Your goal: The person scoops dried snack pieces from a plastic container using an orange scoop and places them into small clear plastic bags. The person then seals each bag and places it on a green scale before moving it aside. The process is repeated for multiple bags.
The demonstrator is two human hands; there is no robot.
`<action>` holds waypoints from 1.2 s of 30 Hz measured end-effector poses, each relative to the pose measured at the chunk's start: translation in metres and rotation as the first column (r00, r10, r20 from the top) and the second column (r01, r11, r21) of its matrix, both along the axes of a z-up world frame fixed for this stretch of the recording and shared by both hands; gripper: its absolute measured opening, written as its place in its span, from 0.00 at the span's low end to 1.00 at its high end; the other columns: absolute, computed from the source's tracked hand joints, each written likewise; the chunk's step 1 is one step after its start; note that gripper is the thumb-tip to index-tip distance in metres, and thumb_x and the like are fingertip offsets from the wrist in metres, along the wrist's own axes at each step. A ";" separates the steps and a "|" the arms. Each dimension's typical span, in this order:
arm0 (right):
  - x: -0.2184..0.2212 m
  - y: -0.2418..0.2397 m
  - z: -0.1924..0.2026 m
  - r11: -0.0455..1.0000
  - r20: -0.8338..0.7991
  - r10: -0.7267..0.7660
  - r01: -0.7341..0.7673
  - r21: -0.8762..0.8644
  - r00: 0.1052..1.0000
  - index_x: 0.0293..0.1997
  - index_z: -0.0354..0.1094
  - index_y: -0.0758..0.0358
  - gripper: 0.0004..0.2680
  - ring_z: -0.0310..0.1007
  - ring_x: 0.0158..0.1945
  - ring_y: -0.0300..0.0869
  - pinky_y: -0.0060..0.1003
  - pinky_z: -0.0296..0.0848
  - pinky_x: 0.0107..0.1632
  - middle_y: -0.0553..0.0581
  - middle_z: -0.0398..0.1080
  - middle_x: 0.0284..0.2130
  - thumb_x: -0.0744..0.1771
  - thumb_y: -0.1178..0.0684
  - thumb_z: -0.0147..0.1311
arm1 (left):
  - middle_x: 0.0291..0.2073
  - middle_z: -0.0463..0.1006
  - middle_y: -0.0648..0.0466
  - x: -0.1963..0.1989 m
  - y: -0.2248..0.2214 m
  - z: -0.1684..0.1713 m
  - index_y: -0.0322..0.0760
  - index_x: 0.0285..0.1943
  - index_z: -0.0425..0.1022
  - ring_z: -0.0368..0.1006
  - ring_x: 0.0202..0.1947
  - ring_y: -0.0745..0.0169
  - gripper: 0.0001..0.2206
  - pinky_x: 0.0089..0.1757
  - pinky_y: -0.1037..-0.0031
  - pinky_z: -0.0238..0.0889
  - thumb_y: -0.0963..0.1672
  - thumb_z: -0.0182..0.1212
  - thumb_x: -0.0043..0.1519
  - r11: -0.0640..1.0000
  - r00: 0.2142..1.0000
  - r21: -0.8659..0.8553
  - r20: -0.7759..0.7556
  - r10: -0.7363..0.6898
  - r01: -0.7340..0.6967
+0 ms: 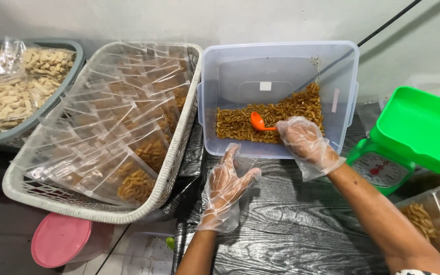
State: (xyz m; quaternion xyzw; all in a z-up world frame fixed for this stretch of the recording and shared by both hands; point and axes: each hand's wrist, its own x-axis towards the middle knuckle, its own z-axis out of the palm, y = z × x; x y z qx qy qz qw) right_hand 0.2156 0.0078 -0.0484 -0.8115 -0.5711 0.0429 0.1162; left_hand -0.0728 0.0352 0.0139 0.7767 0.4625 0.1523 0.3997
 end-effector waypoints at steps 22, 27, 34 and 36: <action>0.061 -0.038 -0.053 0.970 0.646 -0.097 -0.073 0.231 0.757 0.25 0.70 0.55 0.12 0.74 0.26 0.47 0.42 0.71 0.33 0.54 0.69 0.18 0.70 0.50 0.48 | 0.59 0.74 0.44 0.006 -0.004 -0.004 0.57 0.75 0.56 0.71 0.61 0.38 0.38 0.59 0.50 0.65 0.60 0.63 0.54 0.996 0.995 -0.041 -0.051 -0.084 0.082; -0.004 -0.059 0.023 0.982 0.498 -0.187 0.164 0.088 0.847 0.42 0.75 0.57 0.13 0.82 0.42 0.52 0.52 0.75 0.45 0.58 0.79 0.30 0.72 0.44 0.42 | 0.59 0.75 0.44 0.006 -0.008 0.000 0.57 0.74 0.57 0.71 0.61 0.37 0.37 0.59 0.50 0.65 0.59 0.63 0.54 0.995 0.995 -0.041 -0.017 -0.094 0.094; -0.045 -0.078 0.027 0.988 0.432 -0.133 0.087 0.124 0.892 0.37 0.68 0.53 0.13 0.75 0.35 0.45 0.42 0.72 0.39 0.50 0.68 0.25 0.73 0.42 0.40 | 0.59 0.75 0.44 0.010 -0.009 -0.003 0.56 0.74 0.56 0.71 0.61 0.38 0.38 0.58 0.50 0.66 0.60 0.63 0.53 0.994 0.995 -0.046 -0.026 -0.096 0.095; -0.061 -0.083 0.028 0.989 0.417 -0.120 0.070 0.134 0.901 0.36 0.66 0.52 0.13 0.73 0.33 0.43 0.40 0.71 0.37 0.49 0.66 0.24 0.73 0.42 0.39 | 0.59 0.75 0.45 0.012 -0.009 -0.005 0.56 0.74 0.55 0.72 0.61 0.39 0.38 0.58 0.50 0.66 0.60 0.63 0.53 0.995 0.995 -0.042 -0.032 -0.095 0.094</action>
